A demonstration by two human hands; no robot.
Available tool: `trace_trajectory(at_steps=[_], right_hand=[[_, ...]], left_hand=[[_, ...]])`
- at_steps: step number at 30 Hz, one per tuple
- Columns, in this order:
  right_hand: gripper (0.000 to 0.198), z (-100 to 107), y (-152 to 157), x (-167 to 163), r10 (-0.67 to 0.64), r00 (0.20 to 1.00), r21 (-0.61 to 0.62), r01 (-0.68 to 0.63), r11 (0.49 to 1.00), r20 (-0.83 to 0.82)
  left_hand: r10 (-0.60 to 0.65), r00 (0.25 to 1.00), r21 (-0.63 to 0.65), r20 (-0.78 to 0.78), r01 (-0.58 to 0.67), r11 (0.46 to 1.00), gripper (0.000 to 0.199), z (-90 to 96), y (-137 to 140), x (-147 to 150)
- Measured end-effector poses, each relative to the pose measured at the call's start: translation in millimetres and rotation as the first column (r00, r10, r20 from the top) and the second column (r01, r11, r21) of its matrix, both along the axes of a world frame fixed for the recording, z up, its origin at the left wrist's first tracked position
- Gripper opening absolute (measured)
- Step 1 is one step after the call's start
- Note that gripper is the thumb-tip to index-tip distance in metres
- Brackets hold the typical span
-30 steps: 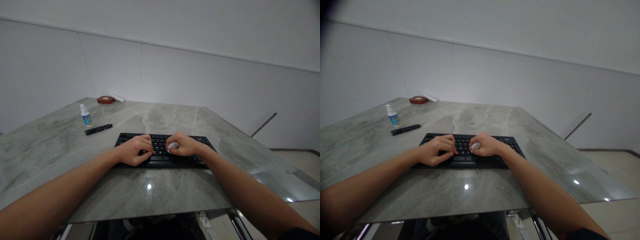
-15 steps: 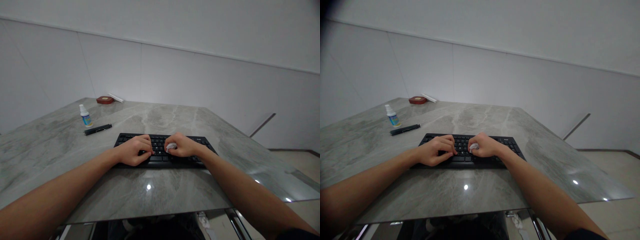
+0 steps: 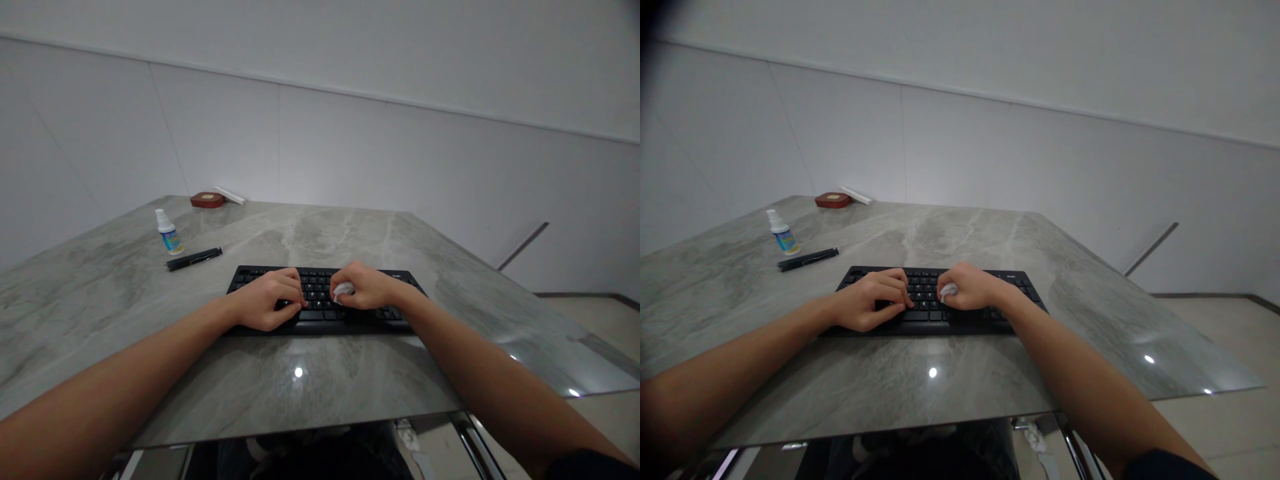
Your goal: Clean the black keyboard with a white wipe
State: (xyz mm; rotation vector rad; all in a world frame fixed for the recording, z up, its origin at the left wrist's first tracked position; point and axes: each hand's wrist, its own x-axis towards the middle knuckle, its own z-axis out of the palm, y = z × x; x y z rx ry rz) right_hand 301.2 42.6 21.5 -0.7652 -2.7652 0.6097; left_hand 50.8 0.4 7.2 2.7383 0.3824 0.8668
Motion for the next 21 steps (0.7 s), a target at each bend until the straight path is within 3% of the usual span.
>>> trace_trajectory(at_steps=[4, 12, 17, 21], right_hand=[[0.020, -2, 1, 3, -0.039, 0.999, 0.039, 0.039, 0.998, 0.008], [0.020, -2, -3, 2, 0.064, 0.998, 0.026, -0.063, 0.998, -0.004], [0.022, 0, -9, -4, 0.038, 0.999, 0.066, -0.036, 0.997, -0.038], [0.024, 4, -12, -4, 0.043, 0.998, 0.039, -0.045, 0.998, 0.046]], left_hand=[[-0.001, 1.000, 0.004, -0.007, 0.001, 1.000, 0.021, 0.6, 0, 0], [0.009, 1.000, 0.007, -0.008, -0.009, 1.000, 0.021, 0.2, 0, 0], [0.000, 1.000, 0.001, -0.003, 0.000, 1.000, 0.020, 1.1, 0, 1], [-0.001, 1.000, 0.005, 0.001, 0.001, 1.000, 0.020, 1.8, -1, 1]])
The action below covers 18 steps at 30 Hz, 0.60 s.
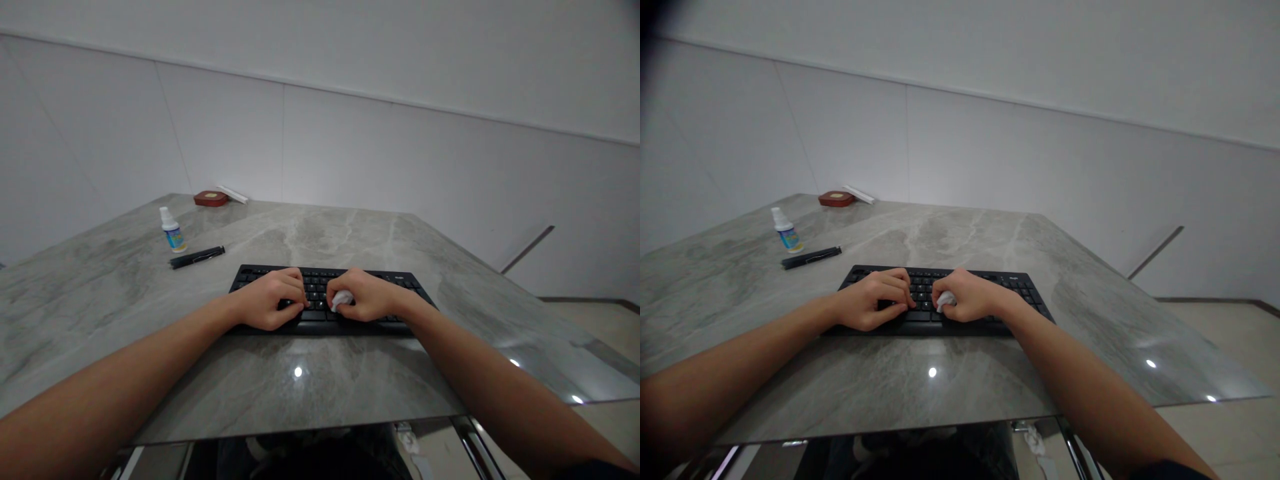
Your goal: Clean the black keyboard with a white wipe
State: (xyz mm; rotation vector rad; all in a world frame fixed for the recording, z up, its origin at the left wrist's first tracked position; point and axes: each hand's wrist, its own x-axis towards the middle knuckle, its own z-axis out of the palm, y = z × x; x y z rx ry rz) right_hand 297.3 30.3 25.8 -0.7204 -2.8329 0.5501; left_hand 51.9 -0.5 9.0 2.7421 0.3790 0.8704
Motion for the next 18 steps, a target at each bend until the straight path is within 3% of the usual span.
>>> trace_trajectory(at_steps=[4, 12, 18], right_hand=[[0.026, -0.2, -1.2, 1.0, -0.116, 0.993, 0.072, 0.117, 0.990, -0.016], [0.016, 0.6, -1.5, 1.1, -0.049, 0.999, -0.001, 0.049, 0.999, 0.015], [0.017, -4.0, -2.0, -0.9, -0.102, 0.993, 0.068, 0.106, 0.992, -0.062]], left_hand=[[0.010, 1.000, 0.009, 0.000, -0.010, 1.000, 0.021, -0.2, -0.2, 0.2], [0.006, 1.000, 0.001, 0.002, -0.006, 1.000, 0.021, -0.7, 0.1, 0.0], [0.004, 1.000, 0.005, 0.000, -0.004, 1.000, 0.020, -1.6, 0.3, -0.3]])
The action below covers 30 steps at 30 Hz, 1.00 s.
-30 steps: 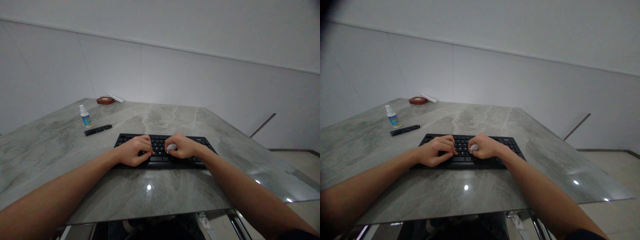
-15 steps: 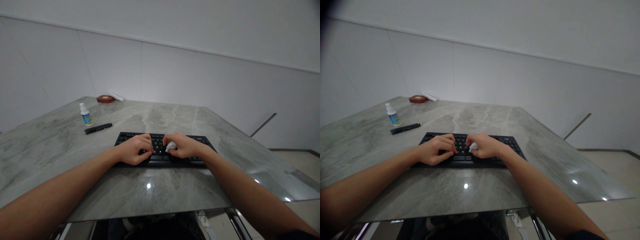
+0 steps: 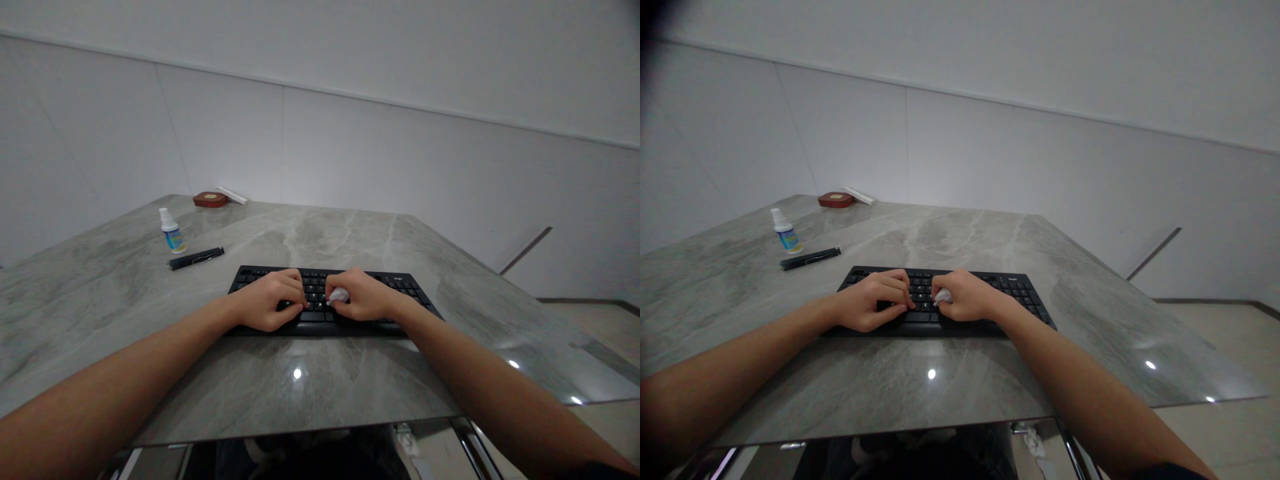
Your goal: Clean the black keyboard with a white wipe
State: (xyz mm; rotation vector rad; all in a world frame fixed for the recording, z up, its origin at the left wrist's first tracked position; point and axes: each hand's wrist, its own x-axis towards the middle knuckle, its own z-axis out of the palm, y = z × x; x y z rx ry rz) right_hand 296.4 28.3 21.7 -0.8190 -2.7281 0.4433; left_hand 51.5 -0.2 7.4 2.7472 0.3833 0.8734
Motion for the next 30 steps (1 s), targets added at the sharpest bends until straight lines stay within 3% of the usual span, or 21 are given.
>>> trace_trajectory(at_steps=[5, 12, 18, 24, 30], right_hand=[[0.017, 0.6, -1.4, -1.0, 0.045, 0.999, -0.053, -0.044, 0.998, 0.026], [0.017, -4.7, 0.4, -1.4, 0.026, 0.998, -0.012, -0.027, 1.000, -0.049], [0.017, -3.6, -0.8, -1.7, 0.092, 0.994, -0.101, -0.097, 0.990, -0.053], [0.015, -7.0, -2.6, -7.6, 0.038, 0.992, 0.005, -0.038, 0.999, -0.118], [0.017, 1.5, -1.2, -4.5, 0.065, 0.998, -0.100, -0.065, 0.993, -0.007]], left_hand=[[-0.006, 1.000, -0.002, 0.006, 0.006, 1.000, 0.020, -0.4, 0.7, -0.5], [-0.001, 1.000, 0.000, 0.003, 0.001, 1.000, 0.020, 1.9, -0.5, 0.4], [-0.002, 1.000, 0.003, -0.002, 0.002, 1.000, 0.021, 2.8, -0.7, 0.5], [0.004, 1.000, 0.000, -0.003, -0.004, 1.000, 0.021, 3.1, -1.0, 0.6], [0.011, 1.000, 0.005, -0.007, -0.011, 1.000, 0.021, 2.2, -0.6, 0.4]])
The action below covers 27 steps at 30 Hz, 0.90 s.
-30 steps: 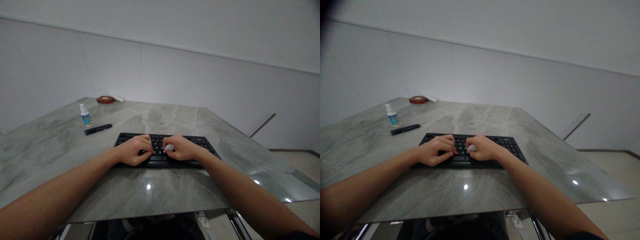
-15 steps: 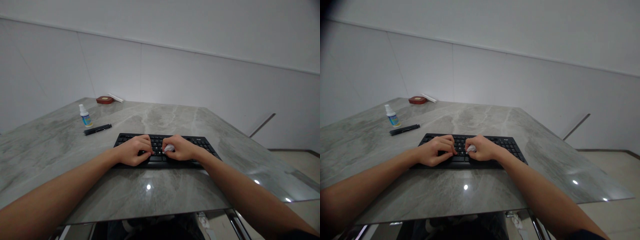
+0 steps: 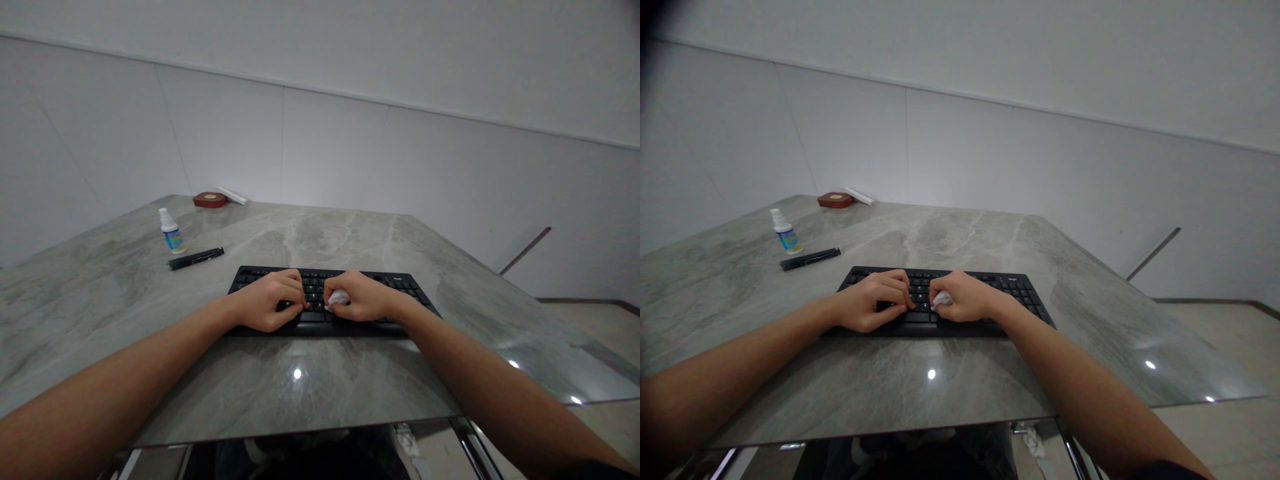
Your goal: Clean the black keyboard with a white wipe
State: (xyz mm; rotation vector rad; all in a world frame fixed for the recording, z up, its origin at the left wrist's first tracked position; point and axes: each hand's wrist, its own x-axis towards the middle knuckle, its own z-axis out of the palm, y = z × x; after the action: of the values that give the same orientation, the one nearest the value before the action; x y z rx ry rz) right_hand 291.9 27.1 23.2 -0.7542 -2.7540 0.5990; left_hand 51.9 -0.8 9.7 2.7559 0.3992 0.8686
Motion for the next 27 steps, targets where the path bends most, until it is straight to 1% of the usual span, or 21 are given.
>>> trace_trajectory(at_steps=[2, 5, 8, 11, 14, 17, 20, 24, 27], right_hand=[[0.017, 2.7, 2.6, 4.5, -0.014, 0.999, 0.001, 0.014, 1.000, 0.041], [0.017, 1.8, 6.0, 9.1, -0.042, 0.997, 0.037, 0.040, 0.999, 0.064], [0.018, -2.7, 5.3, 7.3, -0.073, 0.997, 0.081, 0.070, 0.994, 0.027], [0.018, -5.5, 2.3, 3.0, -0.068, 0.998, 0.109, 0.069, 0.992, -0.014], [0.018, -3.8, 2.4, 3.6, -0.039, 0.999, 0.067, 0.040, 0.997, -0.012], [0.017, -0.4, 4.8, 7.7, -0.022, 0.999, 0.018, 0.021, 1.000, 0.047], [0.017, -0.2, 4.6, 7.5, -0.055, 0.997, 0.058, 0.052, 0.997, 0.051], [0.019, -5.0, 0.7, 1.9, -0.064, 0.998, 0.123, 0.066, 0.990, -0.017], [0.019, -5.6, 1.5, 2.8, -0.038, 0.999, 0.089, 0.040, 0.995, -0.023]], left_hand=[[0.001, 1.000, 0.003, -0.001, -0.001, 1.000, 0.021, 0.0, 0.1, 0.2], [0.001, 1.000, 0.003, -0.002, -0.001, 1.000, 0.022, 0.4, -0.2, 0.4], [0.001, 1.000, 0.002, 0.003, -0.001, 1.000, 0.022, 0.8, -0.6, 0.5], [-0.003, 1.000, 0.001, 0.010, 0.003, 1.000, 0.021, 0.7, -0.7, 0.5], [-0.006, 1.000, 0.001, 0.001, 0.006, 1.000, 0.021, 0.2, -0.2, 0.5], [-0.010, 1.000, -0.004, -0.001, 0.010, 1.000, 0.020, -0.7, 0.7, 0.1], [-0.018, 1.000, -0.010, 0.004, 0.018, 1.000, 0.020, -1.3, 1.1, -0.2], [-0.013, 1.000, -0.004, 0.010, 0.013, 1.000, 0.020, -1.2, 0.8, -0.3], [-0.017, 1.000, -0.006, 0.008, 0.017, 1.000, 0.020, -1.1, 0.7, -0.3]])
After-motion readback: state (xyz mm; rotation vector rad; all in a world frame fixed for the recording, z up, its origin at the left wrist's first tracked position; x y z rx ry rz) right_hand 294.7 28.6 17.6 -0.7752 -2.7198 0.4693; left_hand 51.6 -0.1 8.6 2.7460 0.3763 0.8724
